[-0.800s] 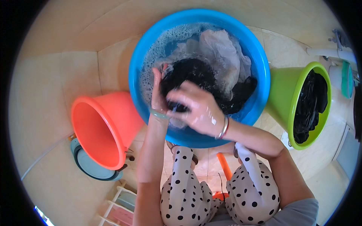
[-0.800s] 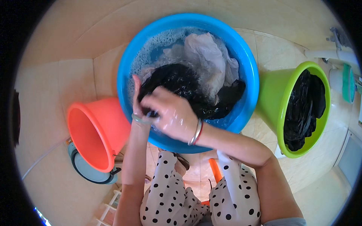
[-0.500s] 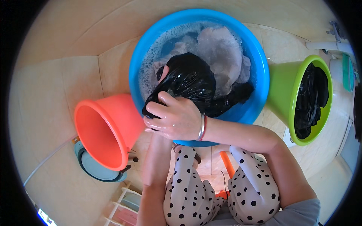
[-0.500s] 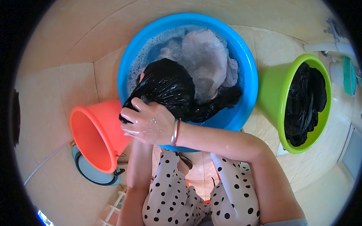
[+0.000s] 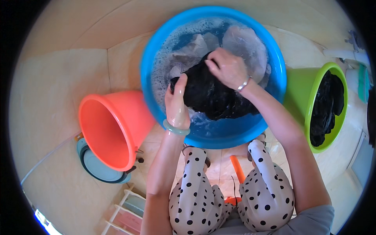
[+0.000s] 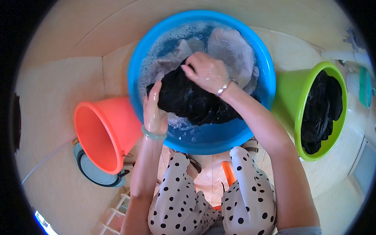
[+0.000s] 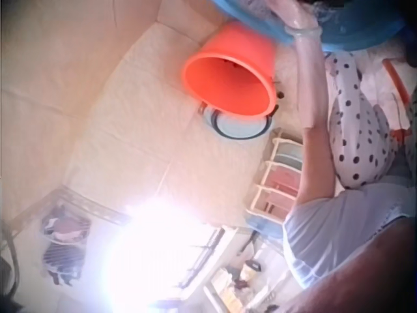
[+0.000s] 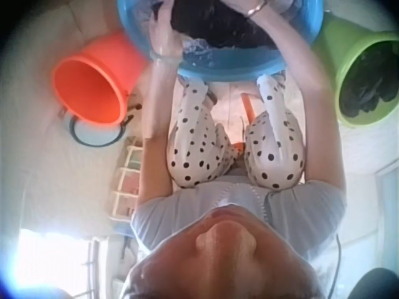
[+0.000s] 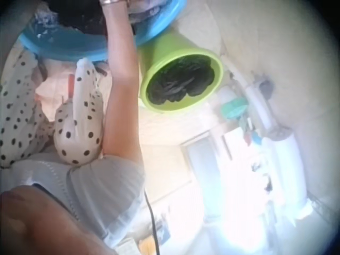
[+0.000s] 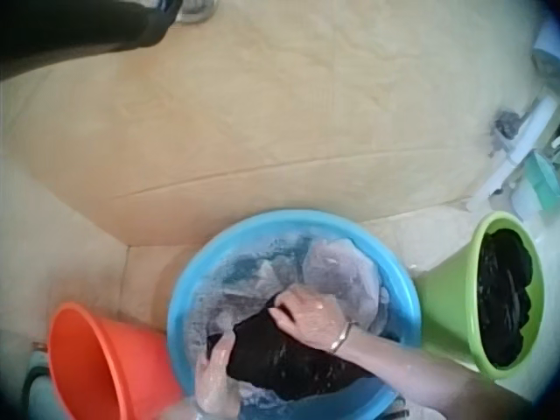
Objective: The person hand-washes various garments in a blue basin filled with soapy water. They scrub and rinse items including a black shirt, a beige garment, and a brown cloth, transferring them between the blue basin and a green bucket. The person also moves an orange bucket and a pink basin to organize the workspace.
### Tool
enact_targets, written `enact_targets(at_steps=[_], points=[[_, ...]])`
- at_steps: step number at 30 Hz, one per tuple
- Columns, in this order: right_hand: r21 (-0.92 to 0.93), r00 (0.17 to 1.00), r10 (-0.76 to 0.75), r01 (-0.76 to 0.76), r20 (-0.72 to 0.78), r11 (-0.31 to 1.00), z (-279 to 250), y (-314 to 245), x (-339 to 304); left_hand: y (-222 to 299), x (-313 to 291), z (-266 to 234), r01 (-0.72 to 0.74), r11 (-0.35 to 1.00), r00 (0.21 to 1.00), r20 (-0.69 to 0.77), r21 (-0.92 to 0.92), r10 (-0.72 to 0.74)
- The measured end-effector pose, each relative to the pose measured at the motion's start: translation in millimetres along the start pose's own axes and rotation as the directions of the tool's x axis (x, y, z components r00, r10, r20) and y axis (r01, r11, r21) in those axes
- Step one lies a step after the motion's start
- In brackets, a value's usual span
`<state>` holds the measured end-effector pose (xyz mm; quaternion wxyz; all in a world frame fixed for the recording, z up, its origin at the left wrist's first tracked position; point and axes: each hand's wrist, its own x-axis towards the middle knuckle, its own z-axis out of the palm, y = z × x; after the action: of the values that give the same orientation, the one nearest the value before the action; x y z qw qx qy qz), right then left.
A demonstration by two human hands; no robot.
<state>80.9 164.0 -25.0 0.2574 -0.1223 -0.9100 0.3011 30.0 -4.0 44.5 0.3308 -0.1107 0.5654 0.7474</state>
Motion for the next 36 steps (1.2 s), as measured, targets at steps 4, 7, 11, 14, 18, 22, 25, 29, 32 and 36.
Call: enact_targets(at_steps=[4, 7, 11, 14, 18, 22, 25, 29, 32, 36], points=[[-0.149, 0.976, 0.16, -0.139, 0.144, 0.979, -34, 8, -18, 16, -1, -18, -0.069, 0.971, 0.992, 0.123, 0.229, 0.041], [-0.215, 0.931, 0.167, -0.099, 0.325, 0.972, -37, 1, -43, -13, 9, -27, -0.268, 0.868, 0.955, 0.238, 0.419, 0.18], [-0.234, 0.913, 0.166, -0.081, 0.372, 0.969, -1, 4, -64, -30, 21, -25, 0.032, 0.92, 0.985, 0.145, 0.391, -0.096], [-0.254, 0.854, 0.335, -0.248, 0.398, 0.935, 50, 32, -74, -51, 35, -30, 0.164, 0.917, 0.979, 0.055, 0.363, -0.197], [-0.102, 0.783, 0.539, -0.536, 0.311, 0.838, 89, 80, -68, -69, 44, -9, 0.312, 0.917, 0.941, 0.055, 0.25, -0.335], [0.264, 0.805, 0.531, -0.59, 0.265, 0.763, 50, 20, -40, -71, 52, -33, 0.357, 0.934, 0.922, 0.17, -0.028, -0.347], [0.603, 0.843, 0.431, -0.533, 0.322, 0.593, -3, -17, -31, -51, 40, -25, 0.562, 0.804, 0.817, 0.281, -0.196, -0.503], [0.574, 0.947, 0.067, -0.246, 0.314, 0.781, -42, -103, -25, -43, 51, -61, 0.313, 0.862, 0.793, 0.61, -0.398, -0.006], [0.47, 0.959, -0.161, 0.035, 0.232, 0.882, -60, -136, -32, 9, 1, 13, 0.232, 0.91, 0.952, 0.274, -0.344, -0.139], [0.257, 0.929, -0.371, 0.356, 0.009, 0.898, -46, -148, -27, 16, 1, -1, 0.273, 0.897, 0.924, 0.356, -0.349, -0.142]])
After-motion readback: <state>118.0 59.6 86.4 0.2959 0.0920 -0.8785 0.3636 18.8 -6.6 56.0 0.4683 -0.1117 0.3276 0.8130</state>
